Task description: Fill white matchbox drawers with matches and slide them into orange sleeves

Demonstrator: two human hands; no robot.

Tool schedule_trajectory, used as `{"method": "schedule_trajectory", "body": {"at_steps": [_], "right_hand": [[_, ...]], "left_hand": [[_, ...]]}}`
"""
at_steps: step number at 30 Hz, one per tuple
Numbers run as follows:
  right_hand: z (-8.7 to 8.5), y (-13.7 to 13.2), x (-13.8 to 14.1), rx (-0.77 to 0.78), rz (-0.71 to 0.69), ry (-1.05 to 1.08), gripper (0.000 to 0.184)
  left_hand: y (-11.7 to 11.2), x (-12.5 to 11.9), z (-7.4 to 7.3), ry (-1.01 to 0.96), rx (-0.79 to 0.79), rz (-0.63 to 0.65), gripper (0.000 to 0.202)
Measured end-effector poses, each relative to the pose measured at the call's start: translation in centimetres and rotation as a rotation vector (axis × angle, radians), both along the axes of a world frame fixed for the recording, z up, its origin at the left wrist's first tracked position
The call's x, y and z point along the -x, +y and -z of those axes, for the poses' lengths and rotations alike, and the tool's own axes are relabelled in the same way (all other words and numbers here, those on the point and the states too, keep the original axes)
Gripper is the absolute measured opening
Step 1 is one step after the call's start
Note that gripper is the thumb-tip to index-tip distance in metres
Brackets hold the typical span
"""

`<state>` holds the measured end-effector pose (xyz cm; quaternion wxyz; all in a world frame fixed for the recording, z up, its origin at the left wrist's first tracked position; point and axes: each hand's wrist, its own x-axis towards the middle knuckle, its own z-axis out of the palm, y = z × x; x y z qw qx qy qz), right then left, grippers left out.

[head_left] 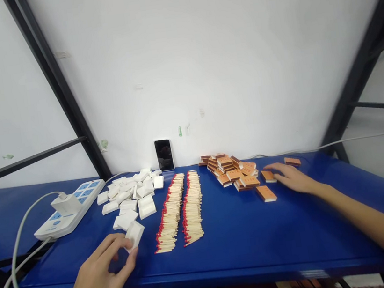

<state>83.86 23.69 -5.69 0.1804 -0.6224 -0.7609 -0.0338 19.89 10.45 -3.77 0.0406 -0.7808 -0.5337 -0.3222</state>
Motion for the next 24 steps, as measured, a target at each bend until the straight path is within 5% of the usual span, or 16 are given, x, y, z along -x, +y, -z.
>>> {"method": "schedule_trajectory", "body": {"at_steps": [6, 9, 13, 16, 20, 24], "right_hand": [[-0.5, -1.0, 1.9, 0.064, -0.105, 0.025, 0.047], [-1.2, -1.2, 2.1, 0.014, -0.083, 0.029, 0.049], [-2.3, -3.0, 4.5, -0.297, -0.026, 0.059, 0.049], [-2.4, -5.5, 8.6, -0.485, -0.181, 0.072, 0.043], [-1.4, -8.6, 14.5, -0.238, -0.465, 0.012, 0.044], [-1.5, -9.9, 18.5, -0.082, -0.531, -0.030, 0.045]], "left_hand": [[-2.5, -6.0, -1.7, 0.018, -0.065, 0.312, 0.005], [-3.7, -9.5, -1.4, 0.046, 0.033, 0.435, 0.012], [-4.3, -12.1, 0.3, 0.052, 0.142, 0.469, 0.030], [-4.3, -12.2, 1.2, 0.045, 0.137, 0.460, 0.039], [-4.2, -11.5, 0.7, 0.024, 0.139, 0.451, 0.034], [-4.0, -11.0, -0.1, -0.007, 0.211, 0.426, 0.027]]}}
